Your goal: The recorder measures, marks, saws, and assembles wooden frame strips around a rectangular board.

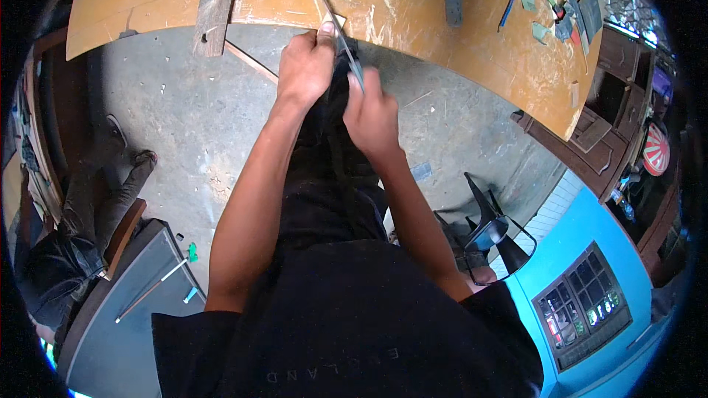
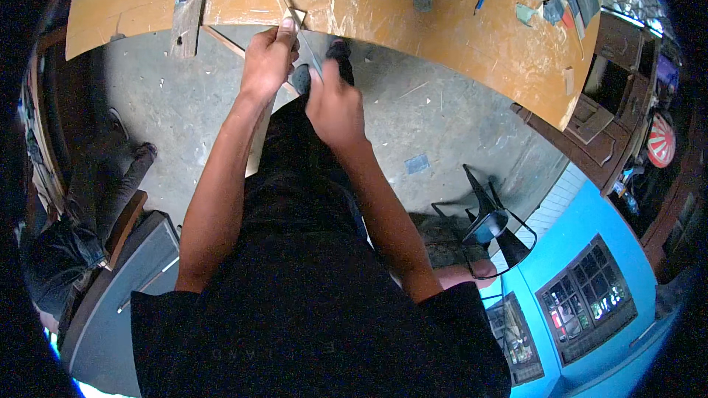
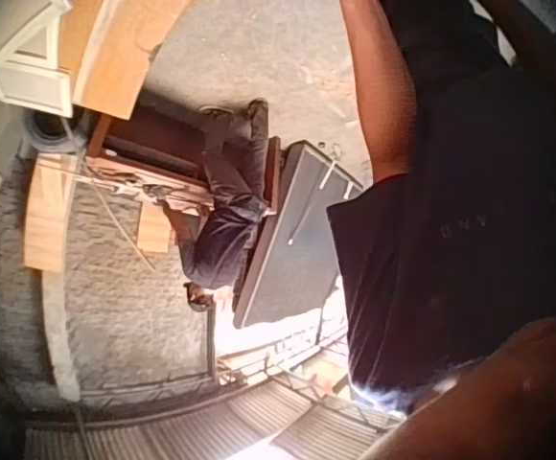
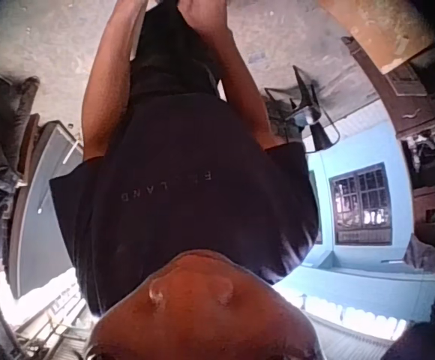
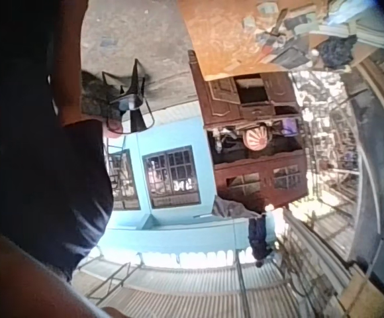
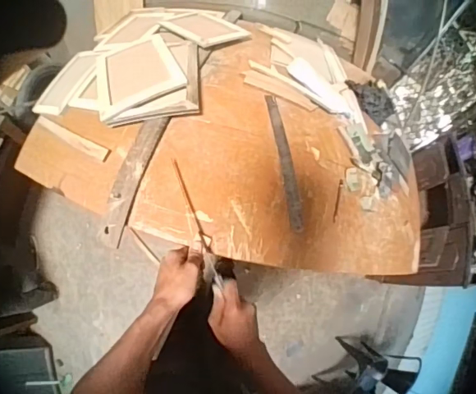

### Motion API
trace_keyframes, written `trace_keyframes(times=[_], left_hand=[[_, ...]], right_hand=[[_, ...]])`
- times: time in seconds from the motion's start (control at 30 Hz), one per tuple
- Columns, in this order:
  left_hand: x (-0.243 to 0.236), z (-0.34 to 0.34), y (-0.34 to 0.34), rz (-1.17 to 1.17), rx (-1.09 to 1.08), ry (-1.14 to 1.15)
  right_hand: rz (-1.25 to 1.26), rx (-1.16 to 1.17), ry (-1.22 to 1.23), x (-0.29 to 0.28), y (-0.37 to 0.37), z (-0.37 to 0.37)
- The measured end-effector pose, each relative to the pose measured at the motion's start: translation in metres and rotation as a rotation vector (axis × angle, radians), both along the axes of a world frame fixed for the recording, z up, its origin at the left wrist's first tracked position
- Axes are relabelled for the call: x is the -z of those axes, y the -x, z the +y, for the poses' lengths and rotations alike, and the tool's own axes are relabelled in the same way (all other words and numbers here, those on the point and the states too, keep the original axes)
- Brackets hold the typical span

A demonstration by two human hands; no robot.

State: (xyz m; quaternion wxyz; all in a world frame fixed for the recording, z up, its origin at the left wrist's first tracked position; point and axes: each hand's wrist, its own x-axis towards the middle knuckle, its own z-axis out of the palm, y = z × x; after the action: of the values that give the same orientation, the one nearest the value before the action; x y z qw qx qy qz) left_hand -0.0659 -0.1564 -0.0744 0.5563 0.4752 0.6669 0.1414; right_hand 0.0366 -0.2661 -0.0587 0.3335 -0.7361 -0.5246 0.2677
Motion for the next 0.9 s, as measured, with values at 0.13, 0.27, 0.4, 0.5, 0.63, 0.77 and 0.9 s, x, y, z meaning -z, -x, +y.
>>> trace_keyframes(times=[0.13, 0.27, 0.4, 0.5, 0.63, 0.77, 0.9], left_hand=[[-0.003, -0.006, 0.001, 0.007, -0.001, -0.002], [-0.006, -0.002, 0.001, 0.014, 0.019, -0.019], [-0.015, -0.001, -0.004, 0.084, 0.026, 0.041], [-0.025, 0.001, -0.001, 0.050, 0.013, 0.082], [-0.018, -0.002, -0.004, 0.108, 0.058, -0.008], [-0.006, -0.001, -0.002, 0.039, 0.015, 0.004], [-0.002, -0.004, 0.002, -0.035, -0.009, -0.016]], right_hand=[[0.024, -0.025, 0.082, -0.003, -0.010, -0.056], [-0.012, -0.015, -0.022, -0.002, -0.002, -0.003], [-0.003, -0.004, 0.021, -0.003, 0.000, 0.001], [0.019, 0.007, 0.066, -0.004, -0.005, -0.050], [0.033, 0.001, 0.046, -0.003, -0.006, -0.019], [-0.009, -0.008, 0.005, -0.001, 0.001, 0.012], [-0.014, -0.029, 0.145, -0.001, -0.005, -0.064]])
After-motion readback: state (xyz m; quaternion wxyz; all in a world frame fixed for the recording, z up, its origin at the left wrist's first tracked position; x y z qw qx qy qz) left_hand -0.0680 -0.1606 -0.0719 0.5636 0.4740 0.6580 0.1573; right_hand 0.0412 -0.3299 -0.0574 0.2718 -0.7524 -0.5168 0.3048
